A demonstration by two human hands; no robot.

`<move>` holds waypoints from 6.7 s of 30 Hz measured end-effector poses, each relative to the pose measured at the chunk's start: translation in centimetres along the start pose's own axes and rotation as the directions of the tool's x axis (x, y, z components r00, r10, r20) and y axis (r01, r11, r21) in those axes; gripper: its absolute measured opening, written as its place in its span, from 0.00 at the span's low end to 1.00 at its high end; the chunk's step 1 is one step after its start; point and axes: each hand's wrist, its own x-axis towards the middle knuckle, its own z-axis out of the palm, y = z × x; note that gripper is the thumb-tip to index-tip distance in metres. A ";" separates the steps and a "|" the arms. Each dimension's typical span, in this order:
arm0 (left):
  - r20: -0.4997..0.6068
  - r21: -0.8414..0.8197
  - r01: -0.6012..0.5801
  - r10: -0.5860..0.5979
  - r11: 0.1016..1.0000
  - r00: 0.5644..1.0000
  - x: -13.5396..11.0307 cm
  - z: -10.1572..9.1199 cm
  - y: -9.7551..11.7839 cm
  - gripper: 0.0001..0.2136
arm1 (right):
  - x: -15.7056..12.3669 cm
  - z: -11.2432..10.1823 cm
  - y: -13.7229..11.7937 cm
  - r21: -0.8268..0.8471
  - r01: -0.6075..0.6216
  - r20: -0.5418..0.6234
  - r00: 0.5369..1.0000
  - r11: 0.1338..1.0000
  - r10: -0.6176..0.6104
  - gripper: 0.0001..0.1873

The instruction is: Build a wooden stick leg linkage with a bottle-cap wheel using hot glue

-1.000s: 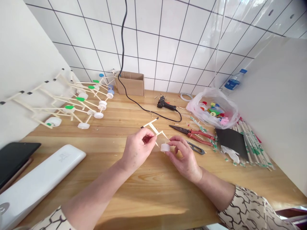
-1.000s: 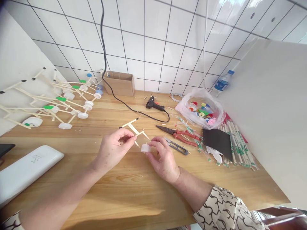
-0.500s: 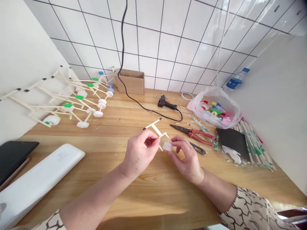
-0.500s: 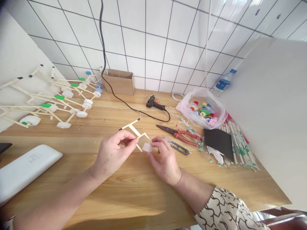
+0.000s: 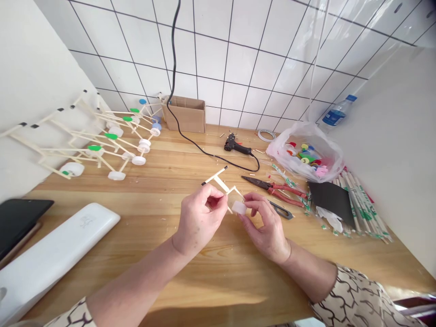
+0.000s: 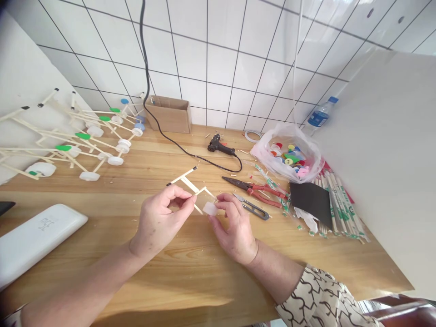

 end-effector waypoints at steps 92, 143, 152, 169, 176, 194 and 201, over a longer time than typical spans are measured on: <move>0.601 -0.501 0.532 -0.168 0.683 0.781 0.8 -0.8 -0.3 0.20 | 0.4 -1.4 -1.3 0.070 0.030 0.005 1.000 0.997 -0.031 0.08; 0.711 -0.339 0.764 -0.382 0.550 0.590 3.2 -2.1 -1.1 0.23 | 0.0 -2.0 -0.6 0.243 -0.161 0.180 0.977 0.956 0.119 0.12; 0.767 -0.116 0.817 -0.472 0.564 0.435 3.0 -1.3 -3.2 0.13 | 0.3 -1.7 0.4 0.095 -0.360 0.416 0.861 0.928 0.292 0.13; 0.755 -0.116 0.854 -0.514 0.508 0.408 3.1 -1.3 -3.0 0.14 | 1.6 -4.1 -0.3 -0.013 -0.220 0.488 0.850 0.975 0.198 0.18; 0.760 -0.124 0.837 -0.492 0.533 0.425 3.1 -1.2 -3.1 0.13 | 0.9 -3.1 0.7 -0.033 -0.132 0.521 0.843 0.991 0.130 0.13; 0.760 -0.120 0.846 -0.500 0.519 0.415 3.0 -1.2 -3.2 0.17 | 0.3 -2.1 0.5 -0.016 0.034 0.449 0.893 0.999 -0.024 0.14; 0.754 -0.124 0.846 -0.506 0.518 0.420 3.0 -1.2 -3.4 0.17 | 0.6 -2.3 0.5 0.002 0.083 0.396 0.915 0.997 -0.077 0.14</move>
